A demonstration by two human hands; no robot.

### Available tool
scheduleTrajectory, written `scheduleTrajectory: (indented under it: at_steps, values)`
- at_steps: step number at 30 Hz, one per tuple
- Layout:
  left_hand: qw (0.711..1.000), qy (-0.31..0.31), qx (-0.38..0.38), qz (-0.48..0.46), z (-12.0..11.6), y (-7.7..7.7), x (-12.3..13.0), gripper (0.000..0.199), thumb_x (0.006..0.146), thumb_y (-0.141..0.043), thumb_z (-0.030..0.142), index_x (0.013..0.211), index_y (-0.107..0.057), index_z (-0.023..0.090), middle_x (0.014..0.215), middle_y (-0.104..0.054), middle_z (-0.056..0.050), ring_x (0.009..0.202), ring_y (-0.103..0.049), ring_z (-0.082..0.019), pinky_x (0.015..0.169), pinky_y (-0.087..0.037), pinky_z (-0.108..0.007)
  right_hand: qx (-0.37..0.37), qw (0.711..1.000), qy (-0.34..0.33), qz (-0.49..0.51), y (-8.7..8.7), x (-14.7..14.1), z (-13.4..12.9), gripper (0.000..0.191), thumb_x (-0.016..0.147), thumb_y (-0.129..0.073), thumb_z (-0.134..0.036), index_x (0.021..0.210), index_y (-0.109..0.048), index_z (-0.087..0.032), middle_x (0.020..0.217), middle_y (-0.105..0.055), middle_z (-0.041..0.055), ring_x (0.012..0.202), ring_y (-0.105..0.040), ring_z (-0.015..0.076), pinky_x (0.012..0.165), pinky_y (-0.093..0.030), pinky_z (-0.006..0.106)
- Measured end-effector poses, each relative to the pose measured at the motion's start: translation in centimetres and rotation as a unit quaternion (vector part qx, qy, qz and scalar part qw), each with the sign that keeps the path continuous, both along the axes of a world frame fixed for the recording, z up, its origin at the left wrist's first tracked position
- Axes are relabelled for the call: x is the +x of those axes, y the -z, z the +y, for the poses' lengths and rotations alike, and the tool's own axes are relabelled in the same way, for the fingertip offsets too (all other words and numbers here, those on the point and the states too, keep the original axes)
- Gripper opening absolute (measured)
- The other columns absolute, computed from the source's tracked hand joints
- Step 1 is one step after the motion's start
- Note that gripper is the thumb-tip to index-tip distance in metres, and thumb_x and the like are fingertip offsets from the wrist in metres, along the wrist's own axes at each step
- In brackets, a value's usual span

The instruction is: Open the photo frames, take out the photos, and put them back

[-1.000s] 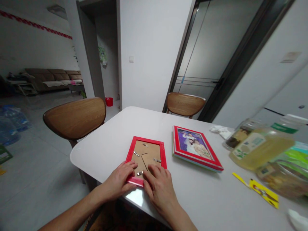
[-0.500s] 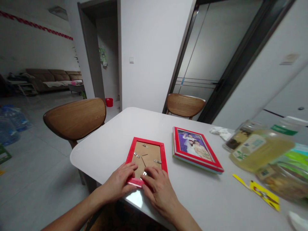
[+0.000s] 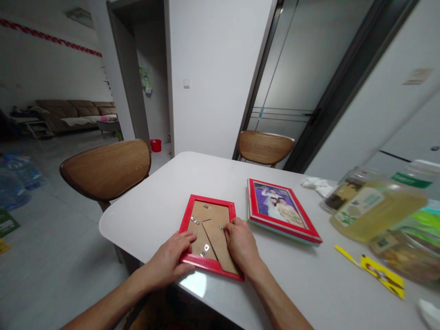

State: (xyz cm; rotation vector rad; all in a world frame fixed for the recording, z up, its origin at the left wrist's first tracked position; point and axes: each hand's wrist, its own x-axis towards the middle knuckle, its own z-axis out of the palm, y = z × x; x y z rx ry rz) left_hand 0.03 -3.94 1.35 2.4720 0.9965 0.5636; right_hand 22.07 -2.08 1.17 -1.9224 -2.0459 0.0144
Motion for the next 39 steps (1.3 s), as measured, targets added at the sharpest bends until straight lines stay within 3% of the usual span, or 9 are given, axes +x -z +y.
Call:
scheduleTrajectory:
  at_steps: [9, 13, 19, 29, 34, 39]
  values:
    - [1.0, -0.001, 0.011, -0.007, 0.2, 0.0, 0.0, 0.039, 0.068, -0.061, 0.031, 0.101, -0.05, 0.013, 0.118, -0.049, -0.012, 0.11, -0.041, -0.023, 0.095, -0.029, -0.037, -0.015, 0.999, 0.035, 0.027, -0.2, 0.3, -0.2, 0.026, 0.075, -0.041, -0.022, 0.078, -0.066, -0.015, 0.077, -0.056, 0.0073, 0.073, -0.052, 0.0148, 0.068, -0.038, 0.022]
    - [1.0, 0.005, 0.013, -0.005, 0.4, -0.5, 0.0, 0.027, 0.069, -0.06, 0.031, 0.088, -0.053, 0.013, 0.115, -0.051, -0.012, 0.109, -0.042, -0.023, 0.095, -0.03, -0.035, -0.01, 0.999, 0.046, 0.004, -0.3, -0.2, 0.1, 0.025, 0.075, -0.041, -0.021, 0.076, -0.065, -0.015, 0.077, -0.058, 0.0071, 0.073, -0.054, 0.0146, 0.068, -0.038, 0.022]
    - [1.0, 0.003, 0.005, 0.001, 0.4, -0.8, -0.2, 0.024, 0.068, -0.061, 0.029, 0.086, -0.053, 0.014, 0.114, -0.052, -0.011, 0.109, -0.043, -0.022, 0.095, -0.031, -0.035, -0.031, 0.999, 0.04, -0.013, -0.5, -0.2, 0.3, 0.026, 0.075, -0.04, -0.021, 0.078, -0.065, -0.016, 0.077, -0.062, 0.0075, 0.072, -0.056, 0.016, 0.067, -0.037, 0.023]
    - [1.0, -0.005, -0.009, -0.009, 0.1, 0.1, -0.5, 0.047, 0.068, -0.061, 0.03, 0.109, -0.046, 0.014, 0.12, -0.047, -0.012, 0.114, -0.038, -0.023, 0.097, -0.027, -0.038, -0.067, 0.998, 0.013, -0.015, -1.0, -0.3, -1.0, 0.033, 0.074, -0.035, -0.018, 0.085, -0.065, -0.015, 0.077, -0.055, 0.0078, 0.073, -0.053, 0.0154, 0.068, -0.038, 0.023]
    - [1.0, 0.01, -0.008, -0.022, 0.3, 0.0, -0.7, 0.042, 0.067, -0.062, 0.029, 0.105, -0.049, 0.015, 0.119, -0.048, -0.01, 0.113, -0.038, -0.023, 0.097, -0.027, -0.037, -0.04, 0.999, -0.031, 0.016, -0.9, 0.4, -1.6, 0.035, 0.074, -0.032, -0.017, 0.088, -0.064, -0.014, 0.076, -0.053, 0.0064, 0.073, -0.052, 0.0145, 0.071, -0.039, 0.023]
    - [0.999, 0.012, -0.013, -0.037, 0.3, 0.2, -0.8, 0.043, 0.067, -0.062, 0.027, 0.105, -0.048, 0.013, 0.117, -0.049, -0.011, 0.113, -0.038, -0.023, 0.097, -0.027, -0.037, 0.003, 0.999, -0.001, 0.037, -1.0, 0.3, -1.2, 0.035, 0.075, -0.032, -0.018, 0.093, -0.062, -0.011, 0.083, -0.056, 0.008, 0.077, -0.053, 0.0152, 0.074, -0.038, 0.024]
